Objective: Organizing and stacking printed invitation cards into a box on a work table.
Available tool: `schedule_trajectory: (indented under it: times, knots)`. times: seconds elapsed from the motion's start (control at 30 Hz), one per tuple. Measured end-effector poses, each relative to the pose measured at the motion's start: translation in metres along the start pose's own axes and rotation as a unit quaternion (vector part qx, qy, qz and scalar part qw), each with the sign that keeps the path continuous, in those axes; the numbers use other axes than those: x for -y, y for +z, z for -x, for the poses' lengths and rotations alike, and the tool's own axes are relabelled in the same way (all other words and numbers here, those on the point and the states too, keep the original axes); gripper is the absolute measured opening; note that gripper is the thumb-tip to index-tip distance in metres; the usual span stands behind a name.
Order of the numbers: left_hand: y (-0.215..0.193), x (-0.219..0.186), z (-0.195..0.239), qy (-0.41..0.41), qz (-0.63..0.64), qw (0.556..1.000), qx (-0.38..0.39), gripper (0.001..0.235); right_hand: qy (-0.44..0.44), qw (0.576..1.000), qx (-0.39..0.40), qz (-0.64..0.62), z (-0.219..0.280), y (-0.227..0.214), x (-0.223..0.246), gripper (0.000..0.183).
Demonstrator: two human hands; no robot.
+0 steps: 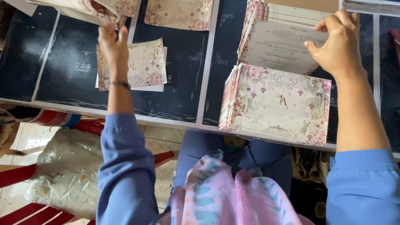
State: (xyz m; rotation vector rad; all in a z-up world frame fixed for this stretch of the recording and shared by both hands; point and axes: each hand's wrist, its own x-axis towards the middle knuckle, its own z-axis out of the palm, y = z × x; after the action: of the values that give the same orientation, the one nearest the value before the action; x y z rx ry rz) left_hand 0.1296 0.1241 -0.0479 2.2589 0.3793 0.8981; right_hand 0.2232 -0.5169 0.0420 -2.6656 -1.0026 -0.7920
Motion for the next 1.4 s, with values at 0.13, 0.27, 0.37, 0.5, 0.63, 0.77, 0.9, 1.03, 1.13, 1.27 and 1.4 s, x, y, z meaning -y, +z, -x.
schedule_trajectory:
  times: [0.13,0.27,0.37,0.5,0.63,0.77,0.9,1.03,1.13,1.27,1.4]
  knots:
    - [0.037,0.029,-0.06,-0.148,0.158,0.969,-0.116,0.032,0.013,0.999,0.037,0.002,0.005,0.004,0.0,0.034]
    - [0.083,0.055,-0.09,-0.247,0.143,0.926,-0.245,0.038,0.034,0.985,0.089,-0.14,0.006,-0.011,0.014,0.029]
    - [0.081,0.047,-0.097,-0.134,0.262,0.925,-0.241,0.036,0.01,0.976,0.08,-0.201,0.006,-0.059,0.057,0.023]
    - [0.036,-0.024,-0.083,0.019,0.374,0.904,-0.207,0.016,-0.018,0.989,-0.005,-0.144,0.048,-0.115,0.116,0.017]
    - [-0.02,-0.109,-0.013,-0.104,0.504,0.857,-0.029,0.01,-0.053,0.993,-0.076,-0.071,0.103,-0.128,0.164,0.018]
    - [-0.027,-0.119,0.09,-0.311,0.543,0.774,0.098,0.029,-0.051,0.995,0.009,-0.085,0.135,-0.121,0.19,0.04]
    - [-0.018,-0.102,0.169,-0.405,0.449,0.775,0.182,0.007,0.013,0.984,-0.015,-0.176,0.112,-0.132,0.213,0.027]
    - [-0.025,-0.107,0.208,-0.374,0.58,0.711,0.138,0.031,-0.007,0.979,-0.052,-0.197,0.061,-0.107,0.261,0.025]
    - [-0.02,-0.106,0.224,-0.292,0.598,0.732,0.144,0.049,-0.066,0.984,-0.035,-0.163,0.025,-0.07,0.302,0.038]
    - [-0.03,-0.126,0.218,-0.215,0.578,0.777,0.121,0.054,-0.085,0.99,0.041,-0.105,-0.011,-0.011,0.339,0.057]
    - [-0.05,-0.131,0.204,-0.172,0.511,0.83,0.141,0.049,-0.054,0.991,0.064,-0.108,-0.018,0.016,0.335,0.043]
